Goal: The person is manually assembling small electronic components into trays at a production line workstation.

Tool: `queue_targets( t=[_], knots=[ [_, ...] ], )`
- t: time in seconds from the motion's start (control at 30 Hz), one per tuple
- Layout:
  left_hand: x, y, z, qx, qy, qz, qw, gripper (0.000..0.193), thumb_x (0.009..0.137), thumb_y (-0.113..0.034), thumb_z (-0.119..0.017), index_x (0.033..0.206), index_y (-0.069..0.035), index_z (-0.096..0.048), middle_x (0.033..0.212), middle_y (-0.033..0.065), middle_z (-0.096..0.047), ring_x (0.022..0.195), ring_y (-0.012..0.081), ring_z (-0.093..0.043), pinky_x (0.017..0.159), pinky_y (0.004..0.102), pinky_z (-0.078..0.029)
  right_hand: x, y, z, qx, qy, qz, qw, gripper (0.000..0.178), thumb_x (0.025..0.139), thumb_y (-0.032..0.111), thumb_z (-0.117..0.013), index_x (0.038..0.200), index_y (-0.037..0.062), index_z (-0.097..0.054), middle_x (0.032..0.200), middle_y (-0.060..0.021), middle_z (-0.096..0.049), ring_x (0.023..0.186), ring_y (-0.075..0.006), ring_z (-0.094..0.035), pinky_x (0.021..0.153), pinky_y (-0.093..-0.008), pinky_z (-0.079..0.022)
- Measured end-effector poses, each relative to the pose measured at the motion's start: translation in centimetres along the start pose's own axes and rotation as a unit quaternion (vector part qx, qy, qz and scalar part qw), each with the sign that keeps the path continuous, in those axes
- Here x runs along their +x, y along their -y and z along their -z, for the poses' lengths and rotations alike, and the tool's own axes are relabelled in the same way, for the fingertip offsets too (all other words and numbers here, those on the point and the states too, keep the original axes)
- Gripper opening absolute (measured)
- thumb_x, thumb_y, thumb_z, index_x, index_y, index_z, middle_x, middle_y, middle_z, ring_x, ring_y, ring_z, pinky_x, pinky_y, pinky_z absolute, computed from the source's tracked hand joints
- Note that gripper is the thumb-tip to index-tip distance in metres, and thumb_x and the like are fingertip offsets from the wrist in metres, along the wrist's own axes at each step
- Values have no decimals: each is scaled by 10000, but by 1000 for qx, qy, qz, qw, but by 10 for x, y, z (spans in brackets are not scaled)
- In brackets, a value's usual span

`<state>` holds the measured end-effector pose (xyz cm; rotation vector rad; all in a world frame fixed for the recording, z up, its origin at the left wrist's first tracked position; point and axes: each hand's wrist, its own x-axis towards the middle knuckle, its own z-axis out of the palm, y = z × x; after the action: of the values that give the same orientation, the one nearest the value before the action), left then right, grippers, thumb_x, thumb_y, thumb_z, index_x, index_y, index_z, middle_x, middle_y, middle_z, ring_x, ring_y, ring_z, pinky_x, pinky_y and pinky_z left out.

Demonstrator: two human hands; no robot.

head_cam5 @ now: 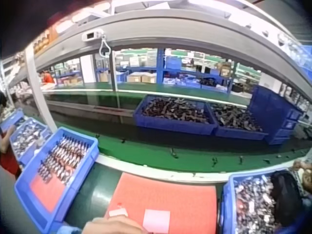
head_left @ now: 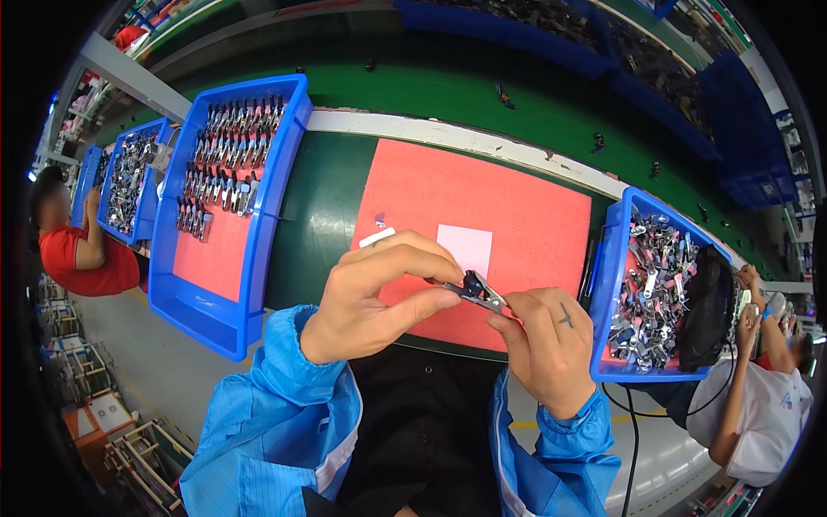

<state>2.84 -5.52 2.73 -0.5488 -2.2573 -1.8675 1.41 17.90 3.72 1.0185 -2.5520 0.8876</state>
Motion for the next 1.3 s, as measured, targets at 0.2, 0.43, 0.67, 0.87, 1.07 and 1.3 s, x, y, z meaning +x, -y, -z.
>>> queue_targets(
  t=[0.2,0.43,0.67,0.87,1.07,1.3],
  knots=[
    [1,2,-2,3,-9,5,1000,196,801,68,-782,981,44,-709,1034,201,-752,969,285,-745,838,374,-603,0,0,2,-21,11,10,1000,274,739,44,-832,945,13,-654,794,-103,-629,683,-289,-616,590,-380,-483],
    [0,2,-1,71,20,-10,997,161,809,49,-781,958,35,-722,1072,220,-755,936,305,-766,807,361,-619,1,-5,2,-25,45,17,999,266,733,41,-830,931,9,-655,771,-96,-625,676,-281,-617,583,-376,-481],
    [0,6,1,108,47,-23,993,143,830,15,-771,962,45,-728,1057,182,-759,898,311,-755,782,355,-610,0,-9,-1,-22,72,16,997,260,741,45,-827,930,6,-653,765,-96,-618,678,-282,-618,585,-381,-484],
    [0,6,1,106,49,-7,993,151,813,47,-780,955,41,-731,1059,212,-759,925,294,-770,797,343,-626,-1,-11,-4,-10,79,4,997,265,753,52,-824,946,6,-648,774,-105,-619,683,-293,-620,597,-392,-491],
    [-3,5,-7,71,15,11,997,153,828,66,-766,975,46,-730,1102,212,-746,956,280,-762,828,342,-623,10,-5,-10,-8,37,-4,999,307,796,160,-814,1011,5,-659,802,-104,-612,714,-275,-625,642,-384,-517],
    [-9,6,-14,-54,55,70,995,121,877,-8,-769,980,34,-720,1077,116,-650,945,210,-653,833,311,-540,6,-7,-15,52,60,30,996,392,730,50,-830,1078,-14,-660,862,-132,-676,754,-321,-668,666,-397,-528]
  ],
)
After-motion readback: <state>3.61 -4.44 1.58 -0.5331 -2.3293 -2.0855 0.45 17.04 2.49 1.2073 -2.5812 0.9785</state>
